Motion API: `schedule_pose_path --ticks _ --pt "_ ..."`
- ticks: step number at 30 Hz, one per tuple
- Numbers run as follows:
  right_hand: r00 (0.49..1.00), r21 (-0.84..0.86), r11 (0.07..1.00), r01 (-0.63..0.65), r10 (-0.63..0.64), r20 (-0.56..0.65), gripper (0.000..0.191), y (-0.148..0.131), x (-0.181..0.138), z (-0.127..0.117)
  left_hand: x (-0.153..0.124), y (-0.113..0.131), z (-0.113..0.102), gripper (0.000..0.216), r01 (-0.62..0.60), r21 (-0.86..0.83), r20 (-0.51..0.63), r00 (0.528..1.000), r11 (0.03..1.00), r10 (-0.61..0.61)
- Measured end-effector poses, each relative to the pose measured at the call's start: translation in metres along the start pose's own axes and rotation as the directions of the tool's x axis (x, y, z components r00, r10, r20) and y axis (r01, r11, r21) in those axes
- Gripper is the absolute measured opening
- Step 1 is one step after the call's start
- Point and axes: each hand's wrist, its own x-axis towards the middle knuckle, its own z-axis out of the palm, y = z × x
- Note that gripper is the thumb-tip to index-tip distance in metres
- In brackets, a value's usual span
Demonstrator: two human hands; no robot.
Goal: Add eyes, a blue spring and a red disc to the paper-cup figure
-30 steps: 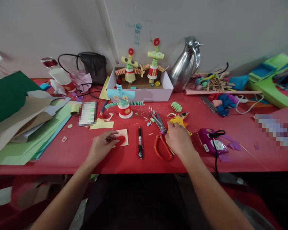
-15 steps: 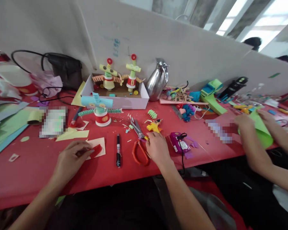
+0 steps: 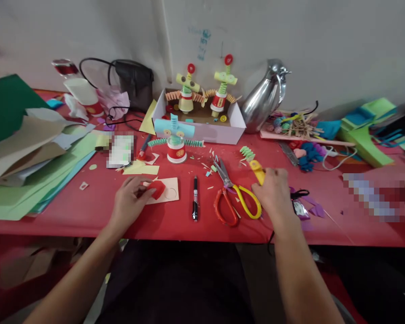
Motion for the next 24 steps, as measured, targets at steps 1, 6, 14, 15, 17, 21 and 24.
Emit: schedule_pose_path --ticks 1,6,14,15,17,21,24 --pt "1.0 0.017 1.0 -0.021 0.021 -0.022 0.037 -0.002 -0.006 -0.008 0.0 0.0 -0.001 0.016 -0.019 0.017 0.001 1.0 1.0 0.019" --pt "0.982 0.534 0.842 -0.073 -0.034 0.188 0.036 -0.041 -0.037 -0.043 -0.001 -0.001 0.003 0.018 -0.083 0.121 0.052 0.996 0.989 0.077" --pt "0.761 0.762 0.648 -0.026 -0.481 0.435 0.041 -0.112 -0.058 -0.028 -0.021 -0.002 -0.002 0.024 -0.3 0.379 0.074 0.953 0.875 0.294" --pt "0.765 0.744 0.668 0.007 -0.482 0.426 0.041 -0.115 -0.057 -0.026 -0.023 -0.002 -0.002 0.025 -0.302 0.386 0.091 0.953 0.872 0.29" --pt "0.771 0.71 0.701 0.062 -0.485 0.412 0.04 -0.119 -0.055 -0.023 -0.027 -0.004 0.0 0.028 -0.304 0.392 0.11 0.953 0.869 0.284" --pt "0.755 0.661 0.738 0.134 -0.508 0.414 0.04 -0.122 -0.055 -0.021 -0.029 -0.003 0.003 0.033 -0.296 0.413 0.115 0.955 0.861 0.273" --pt "0.748 0.645 0.746 0.168 -0.523 0.41 0.042 -0.124 -0.054 -0.022 -0.029 -0.002 0.003 0.032 -0.273 0.409 0.118 0.962 0.871 0.246"
